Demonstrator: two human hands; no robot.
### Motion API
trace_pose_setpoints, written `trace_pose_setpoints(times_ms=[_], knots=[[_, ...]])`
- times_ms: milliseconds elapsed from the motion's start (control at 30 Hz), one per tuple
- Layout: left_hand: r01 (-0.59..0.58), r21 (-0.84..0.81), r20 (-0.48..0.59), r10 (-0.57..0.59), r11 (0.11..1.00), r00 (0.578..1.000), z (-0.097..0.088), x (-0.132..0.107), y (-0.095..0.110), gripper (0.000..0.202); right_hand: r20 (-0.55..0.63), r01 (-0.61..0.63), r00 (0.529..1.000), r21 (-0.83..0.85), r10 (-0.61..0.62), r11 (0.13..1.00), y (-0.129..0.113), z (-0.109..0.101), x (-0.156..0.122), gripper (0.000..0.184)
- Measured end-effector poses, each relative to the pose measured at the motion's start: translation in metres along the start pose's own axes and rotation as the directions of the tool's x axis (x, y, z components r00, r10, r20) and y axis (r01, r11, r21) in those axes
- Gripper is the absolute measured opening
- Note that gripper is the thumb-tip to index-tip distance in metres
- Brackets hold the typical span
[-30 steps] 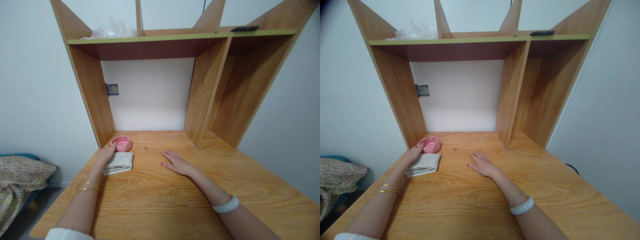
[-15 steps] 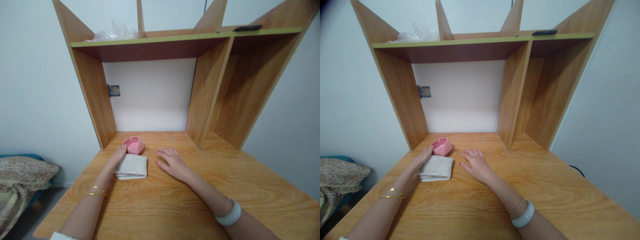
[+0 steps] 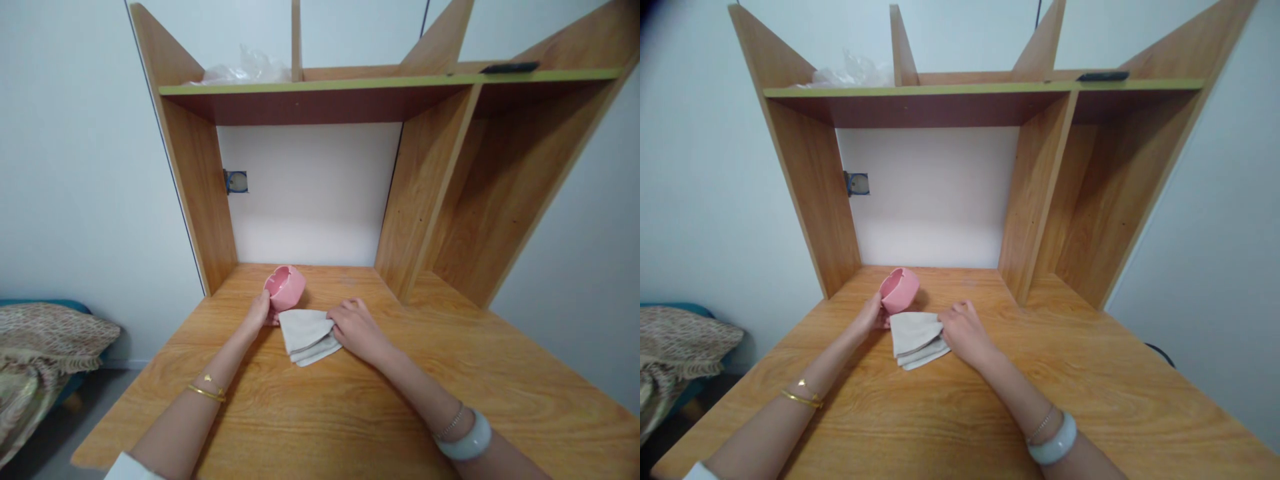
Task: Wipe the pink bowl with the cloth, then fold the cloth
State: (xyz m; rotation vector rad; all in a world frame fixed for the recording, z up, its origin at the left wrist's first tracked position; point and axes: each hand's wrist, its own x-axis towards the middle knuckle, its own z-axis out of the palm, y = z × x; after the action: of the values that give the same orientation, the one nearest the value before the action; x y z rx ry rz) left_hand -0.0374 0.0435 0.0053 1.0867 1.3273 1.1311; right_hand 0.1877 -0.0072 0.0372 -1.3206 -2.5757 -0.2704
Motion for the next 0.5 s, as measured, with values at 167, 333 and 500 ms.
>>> trace_pose_setpoints(times_ms=[167,333,500], knots=[[0.082,-0.167,-0.023,-0.087,0.983,0.996,0.003,-0.001,0.004,0.050,-0.017,-0.199,0.980,-0.123,0.198,0.972,0.043,-0.002,-0.006,0.023],[0.055,-0.243,0.010,-0.054,0.968,0.998,0.007,-0.007,0.004,0.045,0.003,-0.111,0.994,-0.037,0.111,0.993,0.051,0.003,-0.009,0.034],[0.040,-0.247,0.056,-0.027,0.968,0.998,0.005,-0.014,0.007,0.036,0.024,-0.095,0.995,0.075,0.093,0.993,0.046,0.007,-0.007,0.028]])
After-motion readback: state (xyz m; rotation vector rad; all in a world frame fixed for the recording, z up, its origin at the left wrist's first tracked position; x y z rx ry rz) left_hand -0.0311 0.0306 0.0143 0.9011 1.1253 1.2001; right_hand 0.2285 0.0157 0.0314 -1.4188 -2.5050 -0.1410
